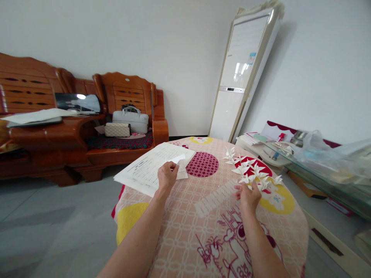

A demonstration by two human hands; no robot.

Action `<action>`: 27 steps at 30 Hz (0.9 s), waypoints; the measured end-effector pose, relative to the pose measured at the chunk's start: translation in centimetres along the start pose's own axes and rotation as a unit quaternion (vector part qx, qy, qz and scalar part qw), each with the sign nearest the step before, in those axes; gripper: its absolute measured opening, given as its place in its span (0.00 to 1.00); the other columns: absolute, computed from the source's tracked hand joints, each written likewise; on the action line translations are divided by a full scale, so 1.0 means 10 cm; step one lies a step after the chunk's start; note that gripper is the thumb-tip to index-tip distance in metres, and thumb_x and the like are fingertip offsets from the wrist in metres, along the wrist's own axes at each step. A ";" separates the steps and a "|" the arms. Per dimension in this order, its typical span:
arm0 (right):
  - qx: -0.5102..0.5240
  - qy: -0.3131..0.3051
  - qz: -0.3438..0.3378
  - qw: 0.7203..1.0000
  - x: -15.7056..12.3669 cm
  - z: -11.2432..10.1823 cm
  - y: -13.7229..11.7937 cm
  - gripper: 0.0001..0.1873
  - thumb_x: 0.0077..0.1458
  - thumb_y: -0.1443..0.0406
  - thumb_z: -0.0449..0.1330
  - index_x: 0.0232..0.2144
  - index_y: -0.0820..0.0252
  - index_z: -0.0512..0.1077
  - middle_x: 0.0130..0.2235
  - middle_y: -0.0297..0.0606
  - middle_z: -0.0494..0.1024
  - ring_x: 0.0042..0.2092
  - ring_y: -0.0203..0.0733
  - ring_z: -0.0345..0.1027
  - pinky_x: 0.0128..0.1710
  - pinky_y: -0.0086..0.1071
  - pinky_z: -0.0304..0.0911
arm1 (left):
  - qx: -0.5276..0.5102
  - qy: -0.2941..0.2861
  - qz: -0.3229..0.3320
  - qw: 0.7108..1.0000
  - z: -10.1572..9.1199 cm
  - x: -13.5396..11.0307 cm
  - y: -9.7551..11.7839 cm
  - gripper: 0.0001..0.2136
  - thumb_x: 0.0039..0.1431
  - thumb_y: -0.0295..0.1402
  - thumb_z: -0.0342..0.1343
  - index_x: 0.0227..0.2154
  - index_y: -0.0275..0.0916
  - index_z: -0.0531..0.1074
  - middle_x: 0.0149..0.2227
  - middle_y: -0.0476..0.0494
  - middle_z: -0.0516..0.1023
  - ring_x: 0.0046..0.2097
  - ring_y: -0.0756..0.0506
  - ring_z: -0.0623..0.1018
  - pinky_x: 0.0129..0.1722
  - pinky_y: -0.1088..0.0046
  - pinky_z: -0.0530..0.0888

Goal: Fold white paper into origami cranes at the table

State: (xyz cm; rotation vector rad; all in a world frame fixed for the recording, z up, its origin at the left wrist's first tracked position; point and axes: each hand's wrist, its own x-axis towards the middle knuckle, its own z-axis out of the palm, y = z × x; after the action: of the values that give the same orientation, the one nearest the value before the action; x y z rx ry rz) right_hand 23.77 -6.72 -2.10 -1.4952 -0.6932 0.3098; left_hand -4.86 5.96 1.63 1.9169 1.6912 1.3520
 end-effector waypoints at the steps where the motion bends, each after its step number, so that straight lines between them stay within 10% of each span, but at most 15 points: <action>1: -0.008 0.003 0.017 1.000 -0.01 0.01 0.00 0.41 0.51 0.56 0.56 0.63 0.73 0.55 0.23 0.36 0.78 0.14 0.38 0.63 0.11 0.28 0.57 | -0.010 0.005 -0.001 1.000 0.00 -0.01 0.02 0.08 0.53 0.35 0.54 0.24 0.38 0.73 0.29 0.44 0.79 0.29 0.47 0.74 0.32 0.73 0.65; 6: -0.079 -0.085 -0.040 0.992 -0.13 0.11 -0.11 0.32 0.49 0.52 0.57 0.49 0.72 0.73 0.21 0.37 0.76 0.16 0.37 0.65 0.17 0.29 0.61 | -0.175 -0.040 -0.030 0.983 0.04 -0.13 0.21 0.10 0.50 0.38 0.57 0.21 0.37 0.70 0.21 0.51 0.72 0.25 0.51 0.69 0.27 0.76 0.62; 16: 0.057 -0.162 -0.019 0.985 -0.25 0.21 -0.20 0.36 0.47 0.49 0.64 0.51 0.69 0.71 0.41 0.50 0.80 0.39 0.48 0.76 0.36 0.36 0.72 | -0.480 -0.305 -0.143 0.810 0.25 -0.41 0.47 0.21 0.45 0.48 0.63 0.21 0.37 0.62 0.18 0.55 0.61 0.20 0.56 0.58 0.20 0.78 0.52; 22: 0.162 -0.202 0.042 0.965 -0.32 0.23 -0.31 0.36 0.45 0.55 0.67 0.55 0.65 0.68 0.39 0.44 0.81 0.38 0.44 0.75 0.42 0.39 0.71 | -0.482 -0.324 -0.141 0.802 0.21 -0.43 0.49 0.21 0.45 0.50 0.63 0.22 0.36 0.65 0.19 0.54 0.62 0.21 0.55 0.59 0.21 0.78 0.54; 27: 0.195 -0.253 0.083 0.944 -0.32 0.19 -0.32 0.17 0.40 0.60 0.70 0.33 0.64 0.78 0.31 0.38 0.81 0.31 0.41 0.72 0.34 0.35 0.69 | -0.472 -0.318 -0.128 0.812 0.20 -0.43 0.50 0.20 0.45 0.48 0.63 0.23 0.36 0.66 0.19 0.54 0.62 0.21 0.56 0.58 0.21 0.78 0.53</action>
State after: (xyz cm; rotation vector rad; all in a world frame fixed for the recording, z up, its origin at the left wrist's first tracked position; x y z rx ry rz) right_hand 19.39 -7.35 0.19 -1.0947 -0.8499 0.9295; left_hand 0.32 1.46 2.13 1.2432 0.6740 0.9649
